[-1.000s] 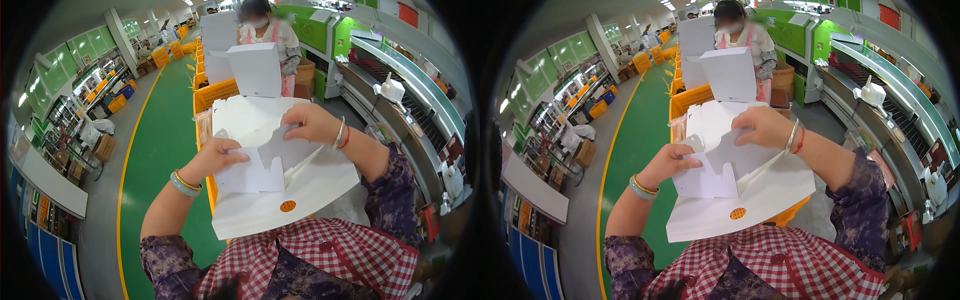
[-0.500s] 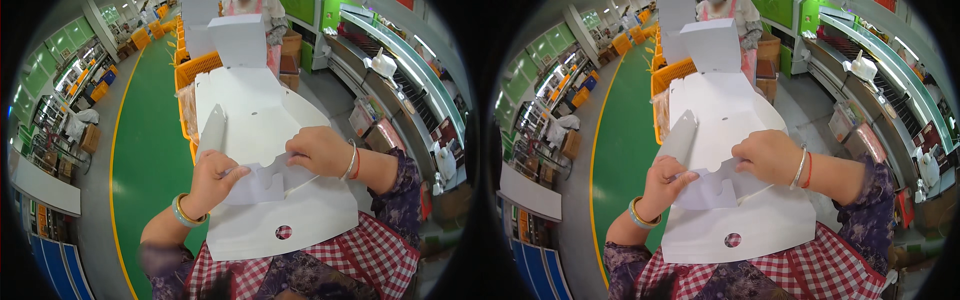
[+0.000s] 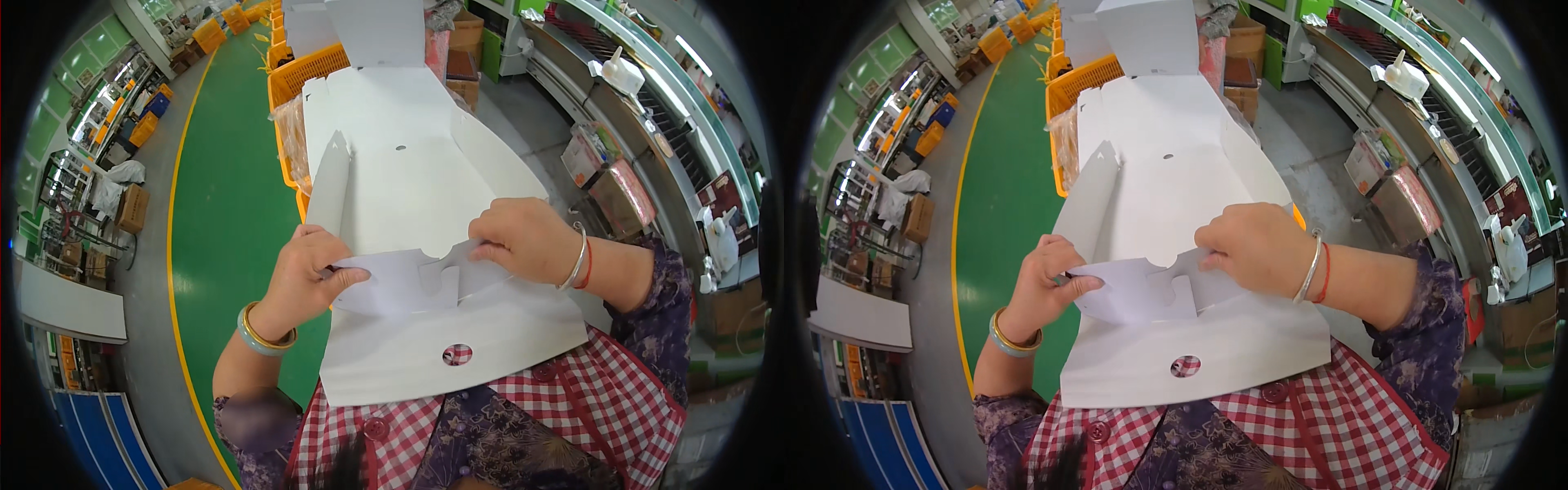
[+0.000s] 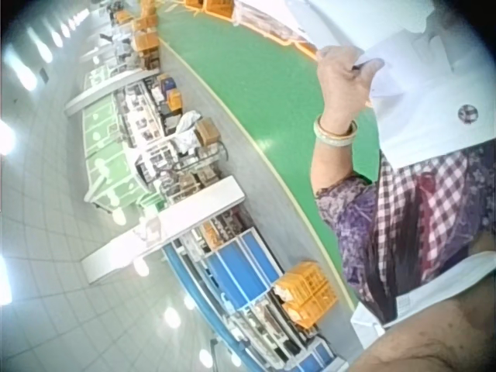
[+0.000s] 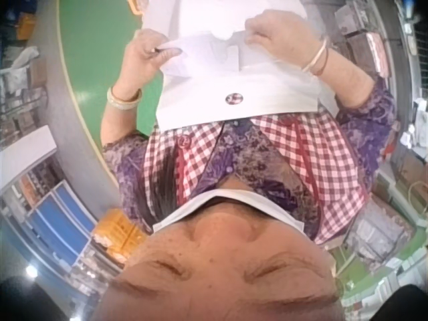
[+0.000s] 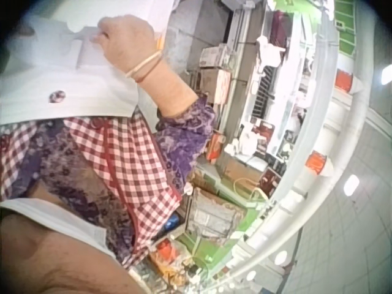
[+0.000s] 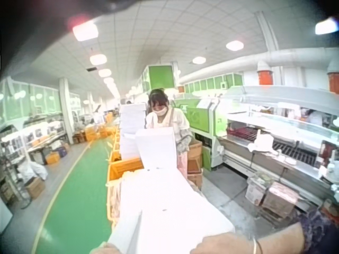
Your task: The person folds flat white cardboard sheets into rectangular boxes by hand. They pick up the sheets from a yellow crate, fold the sides up, and stack the finished boxes on a nearby table. The process is repeated continuously throughout the video.
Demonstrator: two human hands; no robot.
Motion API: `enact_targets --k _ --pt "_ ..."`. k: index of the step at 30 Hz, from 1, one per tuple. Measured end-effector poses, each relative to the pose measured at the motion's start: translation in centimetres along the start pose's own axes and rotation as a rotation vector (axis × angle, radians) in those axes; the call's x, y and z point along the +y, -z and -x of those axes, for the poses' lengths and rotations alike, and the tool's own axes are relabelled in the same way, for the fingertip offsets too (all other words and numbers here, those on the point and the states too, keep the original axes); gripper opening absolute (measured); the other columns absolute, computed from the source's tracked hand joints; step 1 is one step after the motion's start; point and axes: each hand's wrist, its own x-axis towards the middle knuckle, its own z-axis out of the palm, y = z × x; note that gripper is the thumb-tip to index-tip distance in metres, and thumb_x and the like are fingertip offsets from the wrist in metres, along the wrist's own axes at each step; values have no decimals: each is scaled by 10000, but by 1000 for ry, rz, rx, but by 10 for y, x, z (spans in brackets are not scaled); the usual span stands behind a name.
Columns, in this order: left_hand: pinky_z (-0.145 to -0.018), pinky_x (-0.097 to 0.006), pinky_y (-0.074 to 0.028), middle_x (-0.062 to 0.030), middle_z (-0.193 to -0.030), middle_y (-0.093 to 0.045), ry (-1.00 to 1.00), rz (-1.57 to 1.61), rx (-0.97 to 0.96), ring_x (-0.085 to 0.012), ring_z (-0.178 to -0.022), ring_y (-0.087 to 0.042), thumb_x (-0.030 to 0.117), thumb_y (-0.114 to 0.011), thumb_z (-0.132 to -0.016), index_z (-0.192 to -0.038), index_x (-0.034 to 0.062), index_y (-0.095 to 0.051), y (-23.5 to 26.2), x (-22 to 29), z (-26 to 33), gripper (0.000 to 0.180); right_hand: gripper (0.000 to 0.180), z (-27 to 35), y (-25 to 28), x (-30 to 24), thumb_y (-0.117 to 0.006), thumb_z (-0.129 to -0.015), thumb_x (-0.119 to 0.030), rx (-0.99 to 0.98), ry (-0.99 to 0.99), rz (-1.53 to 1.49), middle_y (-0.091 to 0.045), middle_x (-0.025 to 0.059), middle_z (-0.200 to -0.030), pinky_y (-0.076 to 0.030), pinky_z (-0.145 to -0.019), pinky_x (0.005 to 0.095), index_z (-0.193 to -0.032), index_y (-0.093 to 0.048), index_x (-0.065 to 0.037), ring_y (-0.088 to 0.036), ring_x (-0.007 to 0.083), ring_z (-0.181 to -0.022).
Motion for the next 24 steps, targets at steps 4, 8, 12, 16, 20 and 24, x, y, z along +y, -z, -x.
enact_targets --k 4,8,12,16,20,24 --pt "-752 -352 -402 -57 -613 -544 -26 -72 -40 -241 -632 -528 163 -752 -685 -714 38 -602 -13 -3 18 197 159 9 -27 -1 -612 -793 -233 -141 -24 5 -599 115 -716 -462 -670 421 -808 -619 -75 -591 312 -750" --pt "-881 -397 -393 -85 -722 -583 14 -118 -70 -255 -728 -570 119 -721 -707 -836 49 -624 -21 -7 44 177 199 18 -36 11 -582 -823 -273 -117 -25 -25 -616 109 -752 -468 -678 408 -820 -620 -78 -598 303 -770" --pt "-989 -452 -340 -96 -941 -608 124 198 -59 -251 -910 -582 116 -687 -747 -988 84 -644 -24 -1 78 246 230 41 -37 47 -548 -852 -309 -237 -123 -77 -625 91 -775 -471 -696 380 -840 -634 -96 -603 276 -780" --pt "-1034 -505 -280 -102 -1073 -589 25 85 -180 -241 -1017 -557 173 -656 -782 -1002 124 -660 -22 14 84 226 181 49 -44 69 -567 -860 -248 -289 -74 -114 -628 87 -814 -461 -677 351 -884 -653 -90 -590 277 -780" --pt "-1028 -513 -280 -102 -1048 -604 64 5 -105 -259 -1007 -559 215 -626 -809 -893 103 -668 -43 34 76 146 205 46 -33 95 -552 -881 -251 -406 -72 -219 -640 87 -861 -464 -686 329 -926 -655 -79 -603 261 -790" --pt "-969 -462 -371 -84 -889 -639 223 -2 135 -267 -849 -597 165 -664 -783 -814 48 -646 -75 37 69 122 316 53 -33 128 -501 -901 -337 -254 -31 -652 -638 63 -774 -455 -683 329 -929 -642 -56 -600 199 -743"
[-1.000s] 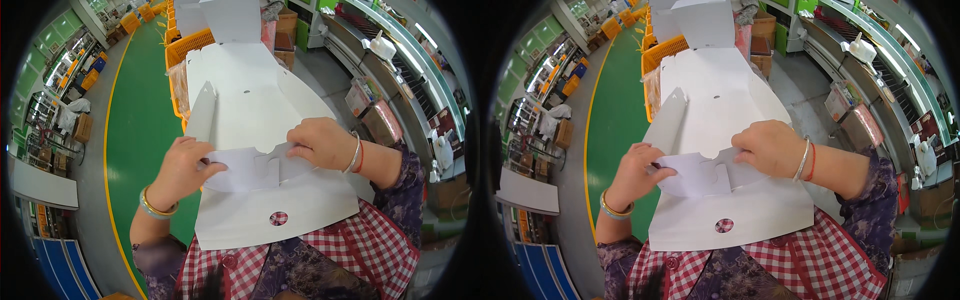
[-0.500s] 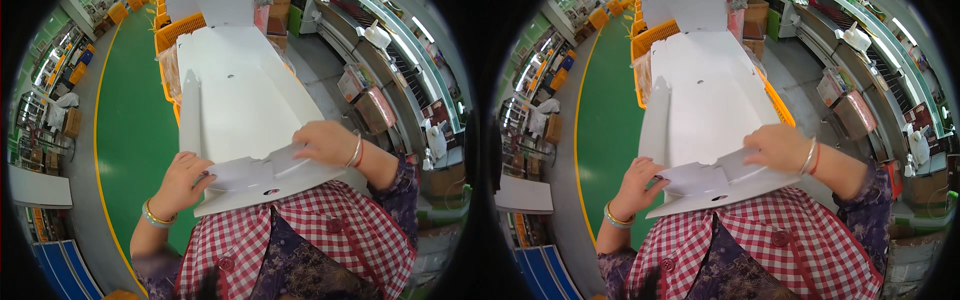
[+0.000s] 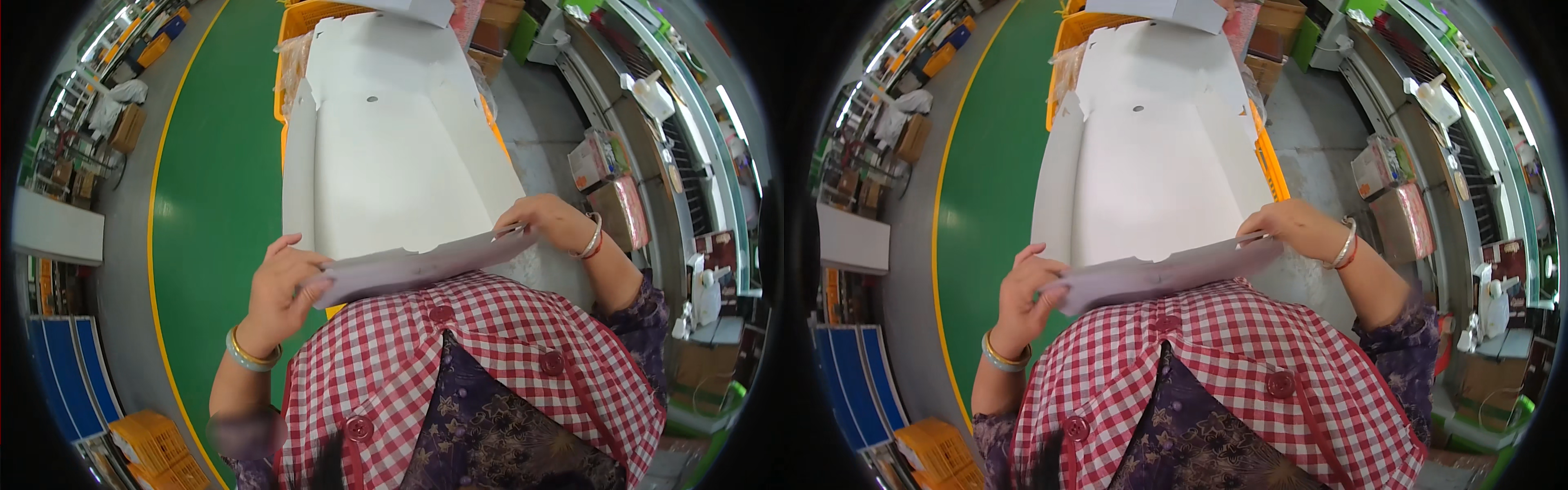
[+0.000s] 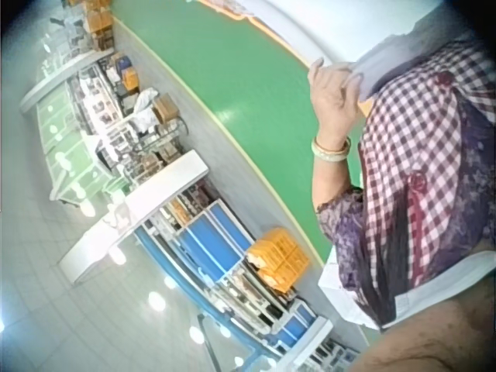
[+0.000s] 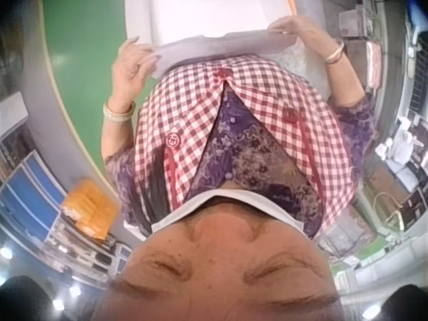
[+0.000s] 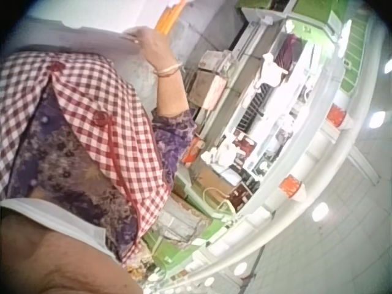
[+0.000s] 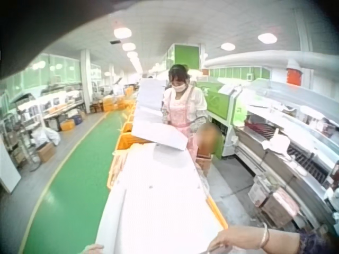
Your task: The person folds flat white cardboard sheets into rectangular boxes by hand. They pick up the sheets from a yellow crate, fold the sides up, and stack the finished boxes on a nearby table. The process is repeated continuously throughout the video.
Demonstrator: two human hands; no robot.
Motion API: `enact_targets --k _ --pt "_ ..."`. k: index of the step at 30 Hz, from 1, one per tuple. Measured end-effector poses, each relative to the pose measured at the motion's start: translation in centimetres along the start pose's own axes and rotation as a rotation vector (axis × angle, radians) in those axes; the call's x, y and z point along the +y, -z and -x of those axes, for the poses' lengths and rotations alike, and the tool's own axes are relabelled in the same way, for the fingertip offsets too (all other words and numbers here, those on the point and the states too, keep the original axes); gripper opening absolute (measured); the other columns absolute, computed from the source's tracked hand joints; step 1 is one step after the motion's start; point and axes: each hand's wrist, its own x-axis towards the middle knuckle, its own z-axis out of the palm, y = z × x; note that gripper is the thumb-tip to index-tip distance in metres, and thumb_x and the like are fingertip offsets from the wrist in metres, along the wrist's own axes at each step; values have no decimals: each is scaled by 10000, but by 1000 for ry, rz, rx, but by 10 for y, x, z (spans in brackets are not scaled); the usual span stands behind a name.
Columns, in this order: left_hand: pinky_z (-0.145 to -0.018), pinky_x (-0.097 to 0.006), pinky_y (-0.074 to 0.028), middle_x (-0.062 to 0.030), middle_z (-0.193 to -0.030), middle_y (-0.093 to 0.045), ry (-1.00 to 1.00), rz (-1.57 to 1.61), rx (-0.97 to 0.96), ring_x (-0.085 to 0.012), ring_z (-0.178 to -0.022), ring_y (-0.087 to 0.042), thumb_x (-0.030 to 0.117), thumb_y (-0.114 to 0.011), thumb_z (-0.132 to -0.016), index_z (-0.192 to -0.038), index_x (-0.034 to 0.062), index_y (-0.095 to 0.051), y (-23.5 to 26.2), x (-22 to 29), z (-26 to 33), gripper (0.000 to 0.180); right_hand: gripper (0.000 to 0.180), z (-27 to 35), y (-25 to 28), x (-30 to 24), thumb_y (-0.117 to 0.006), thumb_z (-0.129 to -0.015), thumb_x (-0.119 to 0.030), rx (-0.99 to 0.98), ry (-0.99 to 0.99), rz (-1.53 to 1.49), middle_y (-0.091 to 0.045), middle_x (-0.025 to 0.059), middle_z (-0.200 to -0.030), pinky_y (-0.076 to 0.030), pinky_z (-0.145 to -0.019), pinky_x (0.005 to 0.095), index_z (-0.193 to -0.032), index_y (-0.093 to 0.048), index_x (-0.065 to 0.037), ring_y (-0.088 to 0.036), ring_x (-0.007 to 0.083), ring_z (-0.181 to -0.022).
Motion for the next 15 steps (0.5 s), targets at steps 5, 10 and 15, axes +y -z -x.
enact_targets --k 5,10,15 --pt "-800 -364 -450 -93 -784 -619 49 -59 305 -252 -721 -583 106 -654 -795 -797 10 -611 -19 6 -25 106 222 2 18 5 -615 -863 -236 90 153 7 -632 4 -780 -436 -676 254 -934 -623 -25 -548 90 -729" --pt "-668 -237 -401 -70 -835 -591 191 11 420 -141 -724 -515 67 -603 -841 -806 -13 -576 -5 28 -54 92 199 -11 35 -2 -655 -843 -179 306 24 -188 -627 14 -790 -429 -656 203 -923 -611 -1 -549 72 -723" --pt "-629 -213 -373 -47 -846 -578 189 34 465 -96 -726 -474 53 -592 -856 -813 -28 -566 -1 35 -64 96 219 -13 47 -16 -641 -862 -194 326 7 -308 -614 -1 -789 -429 -676 208 -930 -611 12 -540 64 -737"
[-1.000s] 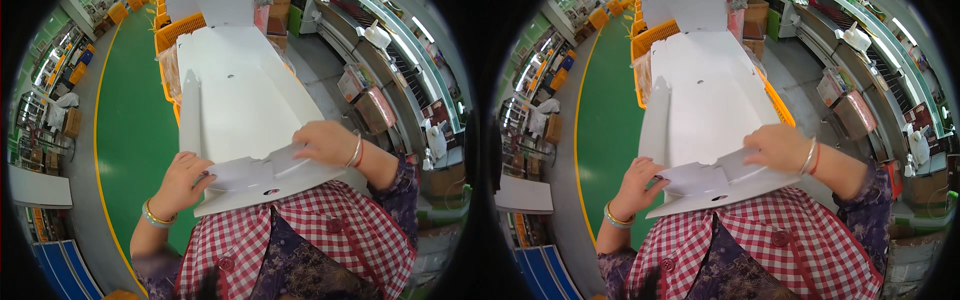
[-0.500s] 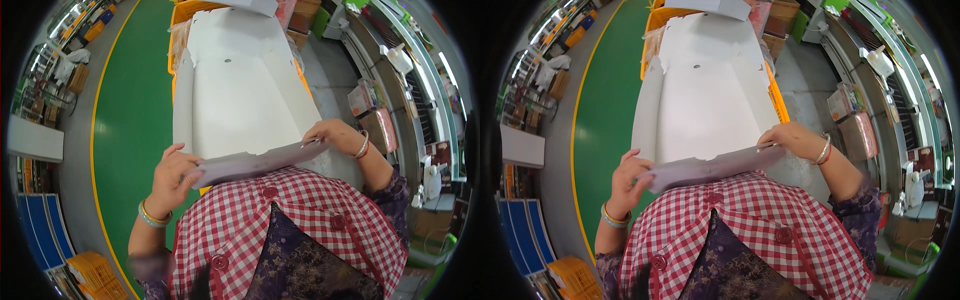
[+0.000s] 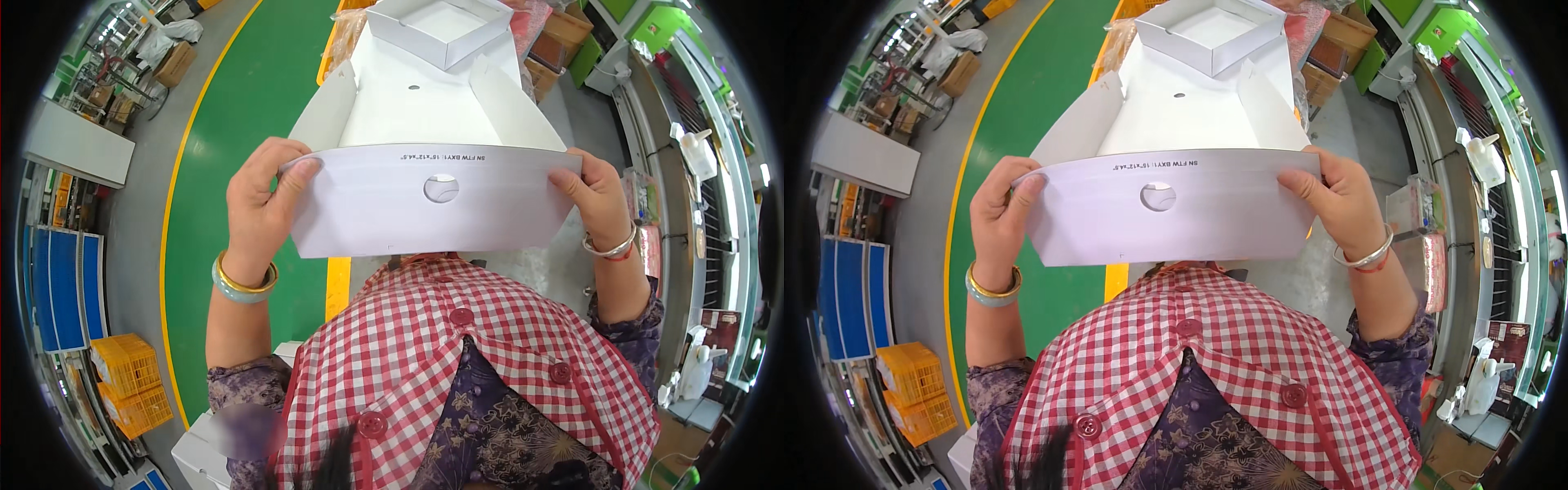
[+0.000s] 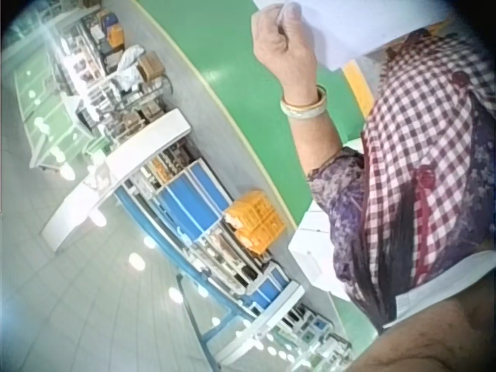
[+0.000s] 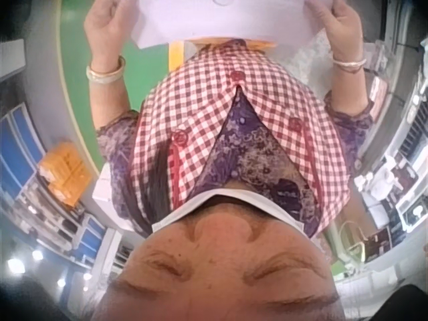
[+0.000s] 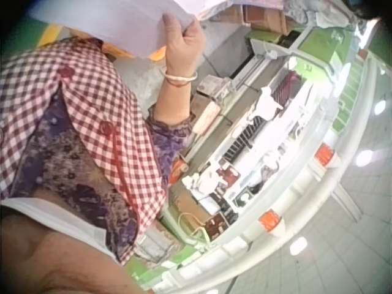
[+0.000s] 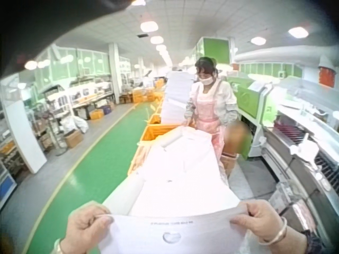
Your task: The person folds flat white cardboard sheets into rectangular boxes by hand. They pick up the sheets from a yellow crate, fold the sides up, and stack the finished boxes on a nearby table. The process is repeated continuously throughout the video.
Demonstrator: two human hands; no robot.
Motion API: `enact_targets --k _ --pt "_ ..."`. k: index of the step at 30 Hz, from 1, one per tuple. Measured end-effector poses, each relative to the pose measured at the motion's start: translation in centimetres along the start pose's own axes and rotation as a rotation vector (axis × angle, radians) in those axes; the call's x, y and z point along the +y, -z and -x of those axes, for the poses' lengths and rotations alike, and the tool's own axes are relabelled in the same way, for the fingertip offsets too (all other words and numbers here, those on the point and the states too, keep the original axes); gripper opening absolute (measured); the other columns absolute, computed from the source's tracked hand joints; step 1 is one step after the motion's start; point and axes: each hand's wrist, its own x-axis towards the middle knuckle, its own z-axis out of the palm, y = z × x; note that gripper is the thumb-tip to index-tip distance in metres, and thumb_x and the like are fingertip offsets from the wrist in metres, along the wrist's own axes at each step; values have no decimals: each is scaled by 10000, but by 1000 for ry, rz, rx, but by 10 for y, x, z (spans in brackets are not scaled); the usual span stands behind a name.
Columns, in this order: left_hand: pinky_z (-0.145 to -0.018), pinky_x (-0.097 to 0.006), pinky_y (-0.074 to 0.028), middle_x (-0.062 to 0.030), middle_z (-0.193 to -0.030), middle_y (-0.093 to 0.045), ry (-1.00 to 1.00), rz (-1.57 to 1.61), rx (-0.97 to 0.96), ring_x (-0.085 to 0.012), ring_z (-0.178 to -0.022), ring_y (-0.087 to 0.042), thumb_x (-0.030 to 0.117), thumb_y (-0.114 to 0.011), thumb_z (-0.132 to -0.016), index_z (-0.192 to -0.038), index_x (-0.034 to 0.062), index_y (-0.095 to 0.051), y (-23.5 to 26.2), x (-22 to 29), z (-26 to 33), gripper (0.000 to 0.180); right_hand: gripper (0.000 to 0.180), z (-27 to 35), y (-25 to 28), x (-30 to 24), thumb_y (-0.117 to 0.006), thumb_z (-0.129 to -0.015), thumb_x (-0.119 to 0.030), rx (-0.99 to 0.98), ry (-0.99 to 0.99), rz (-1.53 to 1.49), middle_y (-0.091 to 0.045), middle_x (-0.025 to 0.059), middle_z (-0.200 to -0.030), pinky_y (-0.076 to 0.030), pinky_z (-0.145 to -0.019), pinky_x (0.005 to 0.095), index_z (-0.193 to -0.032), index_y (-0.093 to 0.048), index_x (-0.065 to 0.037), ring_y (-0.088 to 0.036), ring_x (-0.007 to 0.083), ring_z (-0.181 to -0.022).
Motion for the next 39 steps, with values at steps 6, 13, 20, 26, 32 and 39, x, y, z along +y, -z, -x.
enact_targets --k 6,13,20,26,32,39 --pt "-684 -198 -378 -18 -807 -577 30 179 187 -86 -723 -492 56 -605 -853 -845 -32 -604 30 30 0 89 295 -15 14 -49 -615 -885 -270 -69 121 87 -618 2 -861 -427 -725 218 -997 -610 3 -544 69 -800" --pt "-609 -187 -382 43 -752 -561 224 521 140 -32 -658 -480 211 -585 -897 -880 34 -612 191 20 -73 180 1052 -65 -54 -155 -680 -631 -689 -81 493 -19 -527 92 -1232 -409 -930 280 -1319 -384 50 -511 156 -1121" --pt "-540 -202 -395 28 -701 -561 464 530 -25 -50 -581 -487 240 -619 -867 -808 53 -602 182 -32 -84 197 1121 -62 -72 -125 -707 -514 -716 -256 589 140 -352 143 -1414 -233 -1075 398 -1317 -424 13 -318 273 -1312" --pt "-513 -235 -407 0 -668 -562 554 580 -42 -75 -540 -496 215 -625 -851 -777 29 -600 144 -65 -78 203 781 -69 -91 -48 -708 -745 -455 -216 368 2 -437 117 -1338 -285 -1037 365 -1318 -428 -3 -406 238 -1225" --pt "-559 -244 -438 -27 -719 -602 634 469 -105 -96 -586 -540 248 -630 -844 -828 5 -620 81 -146 -59 243 579 -101 -113 70 -622 -841 -274 -169 -71 -167 -538 78 -1215 -377 -947 295 -1305 -433 15 -479 159 -1119" --pt "-625 -265 -470 -40 -783 -633 764 534 -75 -120 -658 -577 325 -604 -855 -934 4 -626 26 -234 -20 331 532 -107 -148 153 -584 -868 -261 -3 -62 -317 -536 92 -1221 -369 -961 293 -1290 -446 32 -496 166 -1098"
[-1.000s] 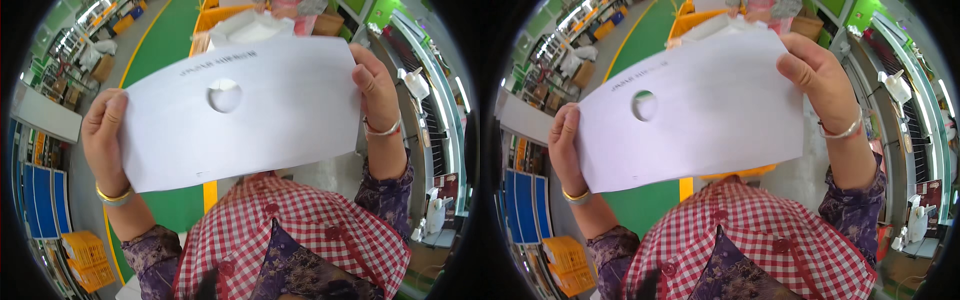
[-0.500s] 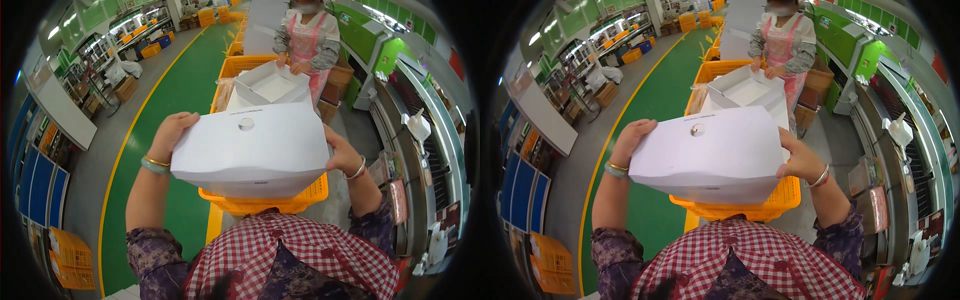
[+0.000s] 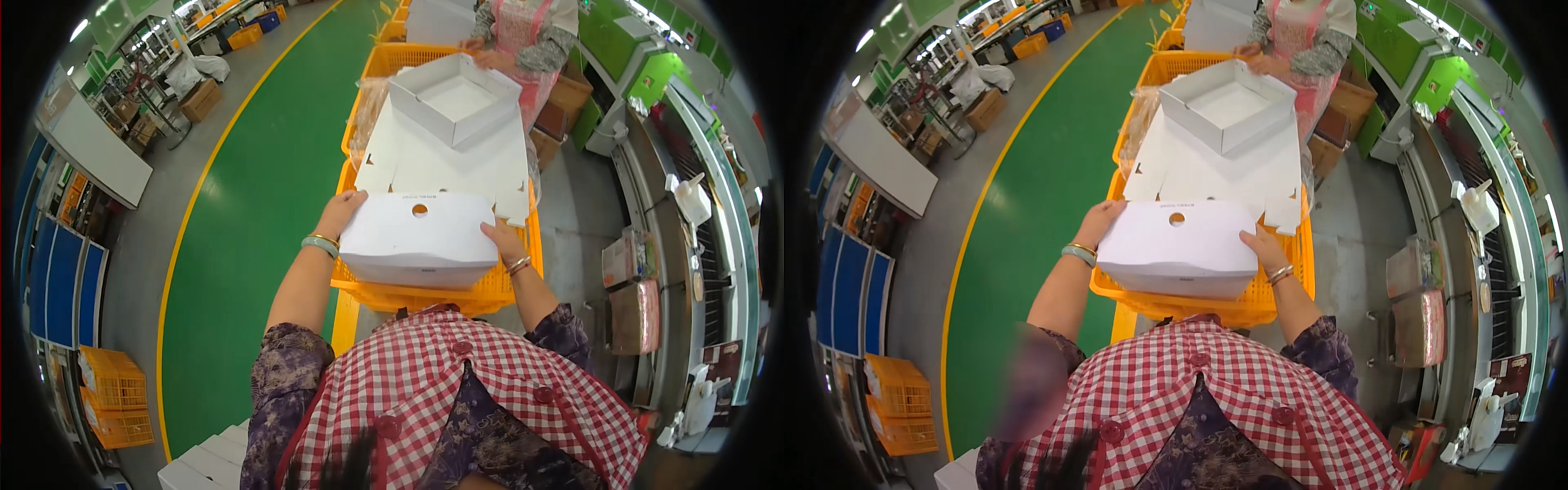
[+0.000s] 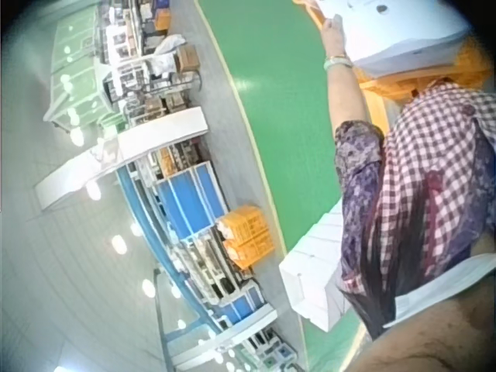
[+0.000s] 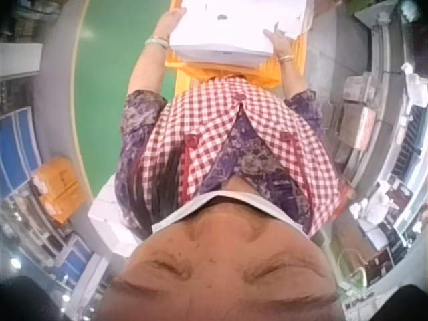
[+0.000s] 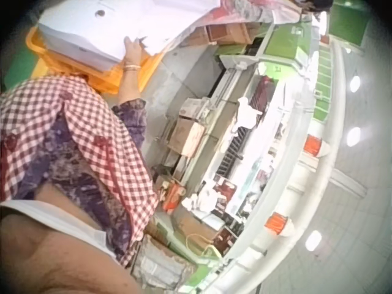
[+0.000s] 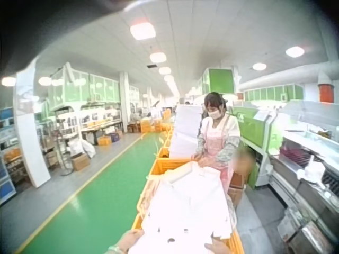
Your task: The person folds flat white cardboard sheets into rectangular boxes by hand. They pick up the sheets from a yellow crate, fold the sides up, and stack the finished boxes on a nearby table. The process is repeated continuously throughout the video.
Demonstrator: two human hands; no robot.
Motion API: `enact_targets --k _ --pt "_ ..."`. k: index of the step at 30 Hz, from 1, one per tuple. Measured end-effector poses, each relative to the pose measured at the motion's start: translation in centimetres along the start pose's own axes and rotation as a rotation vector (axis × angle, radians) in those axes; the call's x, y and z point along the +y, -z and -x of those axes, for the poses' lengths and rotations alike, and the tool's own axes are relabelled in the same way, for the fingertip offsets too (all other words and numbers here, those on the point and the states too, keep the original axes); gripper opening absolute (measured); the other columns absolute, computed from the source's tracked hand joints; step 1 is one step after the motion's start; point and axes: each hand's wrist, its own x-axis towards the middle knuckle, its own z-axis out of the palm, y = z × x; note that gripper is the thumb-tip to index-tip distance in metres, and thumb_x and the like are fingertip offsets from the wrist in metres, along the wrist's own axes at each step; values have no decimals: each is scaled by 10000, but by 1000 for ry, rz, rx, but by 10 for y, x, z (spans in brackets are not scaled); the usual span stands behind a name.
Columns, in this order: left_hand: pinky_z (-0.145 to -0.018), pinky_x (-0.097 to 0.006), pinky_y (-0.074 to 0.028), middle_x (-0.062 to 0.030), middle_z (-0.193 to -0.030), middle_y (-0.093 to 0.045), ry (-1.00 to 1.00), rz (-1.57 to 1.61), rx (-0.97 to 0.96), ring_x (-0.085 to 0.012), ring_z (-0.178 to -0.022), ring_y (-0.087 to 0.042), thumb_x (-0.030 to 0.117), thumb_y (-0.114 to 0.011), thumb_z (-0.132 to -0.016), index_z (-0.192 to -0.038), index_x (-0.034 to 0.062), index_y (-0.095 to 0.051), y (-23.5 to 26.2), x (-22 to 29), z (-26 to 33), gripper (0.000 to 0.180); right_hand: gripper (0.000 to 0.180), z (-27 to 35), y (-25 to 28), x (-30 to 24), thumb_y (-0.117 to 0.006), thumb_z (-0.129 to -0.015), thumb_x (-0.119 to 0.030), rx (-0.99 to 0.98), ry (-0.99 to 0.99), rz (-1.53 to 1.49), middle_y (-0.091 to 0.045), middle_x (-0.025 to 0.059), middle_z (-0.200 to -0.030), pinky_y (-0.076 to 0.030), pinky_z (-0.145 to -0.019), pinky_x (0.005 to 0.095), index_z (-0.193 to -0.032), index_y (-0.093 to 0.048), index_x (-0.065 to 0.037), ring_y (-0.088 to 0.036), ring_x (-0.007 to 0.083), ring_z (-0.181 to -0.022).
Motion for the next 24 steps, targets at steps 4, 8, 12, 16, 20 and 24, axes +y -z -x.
enact_targets --k 4,8,12,16,20,24 --pt "-917 -304 -409 -98 -1116 -574 11 306 -255 -177 -1034 -538 332 -611 -841 -1232 -8 -491 18 -6 14 532 538 -8 8 1 -599 -861 -279 102 -45 -35 -561 84 -1168 -421 -898 279 -1280 -456 26 -534 158 -1031" --pt "-1069 -335 -265 -138 -1336 -424 -112 98 -430 -220 -1251 -384 396 -744 -677 -1350 5 -374 22 -17 40 862 530 -6 10 -11 -572 -873 -293 158 -99 59 -573 97 -1146 -452 -845 277 -1290 -455 14 -554 163 -976" --pt "-1071 -346 -263 -146 -1357 -387 -264 -256 -437 -251 -1287 -343 380 -824 -532 -1393 7 -281 -6 -4 61 1084 500 -3 22 -10 -574 -871 -314 214 -184 147 -605 86 -1078 -468 -803 274 -1242 -502 13 -578 159 -907" --pt "-1036 -364 -320 -133 -1332 -419 -283 -233 -384 -249 -1250 -390 329 -835 -551 -1375 8 -297 -22 2 72 1035 641 2 40 15 -629 -833 -349 224 -97 -30 -544 117 -1201 -423 -910 281 -1325 -411 0 -527 175 -1067" --pt "-1003 -363 -358 -131 -1301 -399 -306 -155 -350 -251 -1222 -405 245 -830 -591 -1313 0 -393 -16 -15 69 879 696 48 16 -14 -693 -796 -303 84 44 88 -547 100 -1201 -410 -936 295 -1353 -378 -26 -500 178 -1121" --pt "-961 -341 -402 -104 -1233 -522 -263 -186 -385 -214 -1142 -495 201 -799 -668 -1318 10 -391 -10 -23 62 791 735 73 6 -22 -736 -766 -254 79 -43 144 -549 82 -1201 -409 -941 308 -1358 -365 -26 -507 179 -1114"
